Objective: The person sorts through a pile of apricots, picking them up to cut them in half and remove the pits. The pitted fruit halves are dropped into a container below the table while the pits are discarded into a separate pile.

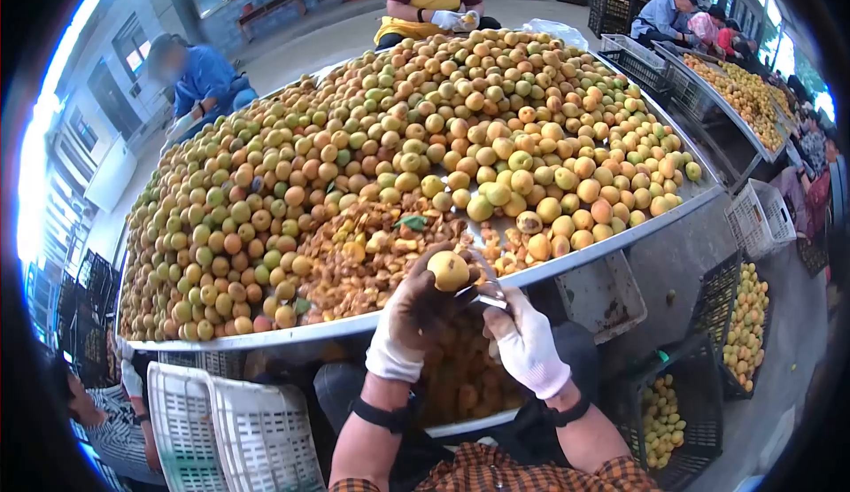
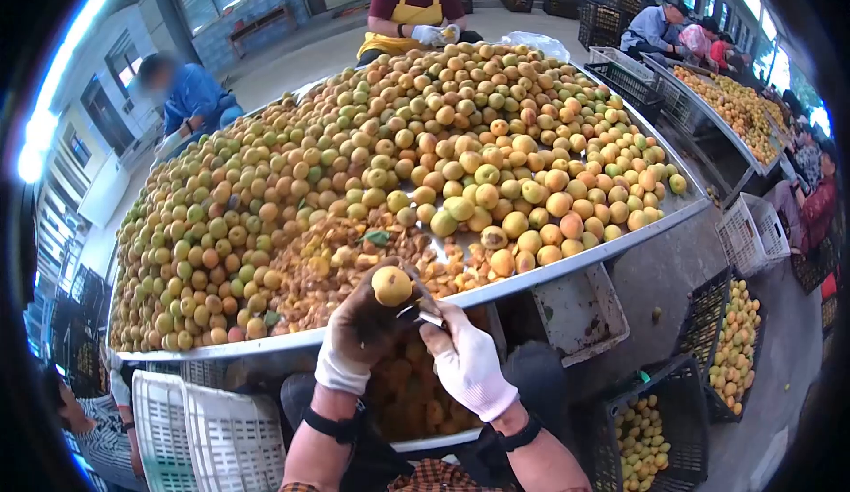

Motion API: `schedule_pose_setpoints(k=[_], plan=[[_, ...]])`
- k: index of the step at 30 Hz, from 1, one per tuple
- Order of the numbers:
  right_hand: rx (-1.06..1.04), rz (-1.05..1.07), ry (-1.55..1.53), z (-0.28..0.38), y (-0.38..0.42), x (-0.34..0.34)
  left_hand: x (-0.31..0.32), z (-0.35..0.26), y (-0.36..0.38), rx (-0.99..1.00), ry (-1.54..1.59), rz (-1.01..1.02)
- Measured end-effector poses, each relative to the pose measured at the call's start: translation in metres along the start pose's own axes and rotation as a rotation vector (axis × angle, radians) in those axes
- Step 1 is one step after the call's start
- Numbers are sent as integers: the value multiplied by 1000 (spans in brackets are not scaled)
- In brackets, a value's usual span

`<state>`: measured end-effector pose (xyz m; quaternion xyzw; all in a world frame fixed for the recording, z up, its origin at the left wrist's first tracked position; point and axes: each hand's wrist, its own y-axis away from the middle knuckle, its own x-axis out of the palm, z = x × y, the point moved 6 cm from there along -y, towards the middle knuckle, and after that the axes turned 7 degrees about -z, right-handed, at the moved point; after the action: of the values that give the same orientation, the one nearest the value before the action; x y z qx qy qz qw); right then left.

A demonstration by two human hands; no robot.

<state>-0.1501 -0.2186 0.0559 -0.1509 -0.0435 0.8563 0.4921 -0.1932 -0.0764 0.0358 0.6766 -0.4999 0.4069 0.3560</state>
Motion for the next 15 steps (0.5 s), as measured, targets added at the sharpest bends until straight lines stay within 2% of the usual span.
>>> schedule_pose_setpoints(k=[3, 6, 8, 10, 13, 14, 15], plan=[[-77, 35, 41, 26, 16, 18, 8, 6, 38, 168, -119, -80], [-135, 80, 43, 40, 30, 27, 22, 8, 64, 253, -93, -90], [-88, 133, -82, 46, 39, 29, 25, 7, 75, 264, -125, -66], [-113, 137, -62, 55, 45, 27, 26, 7, 82, 276, -149, -37], [-151, 152, -72, 67, 50, 25, 21, -2, 93, 338, -423, -36], [-164, 158, -95, 69, 52, 24, 19, -2, 94, 344, -421, -41], [-231, 157, -84, 69, 54, 24, 14, 1, 93, 286, -232, -51]])
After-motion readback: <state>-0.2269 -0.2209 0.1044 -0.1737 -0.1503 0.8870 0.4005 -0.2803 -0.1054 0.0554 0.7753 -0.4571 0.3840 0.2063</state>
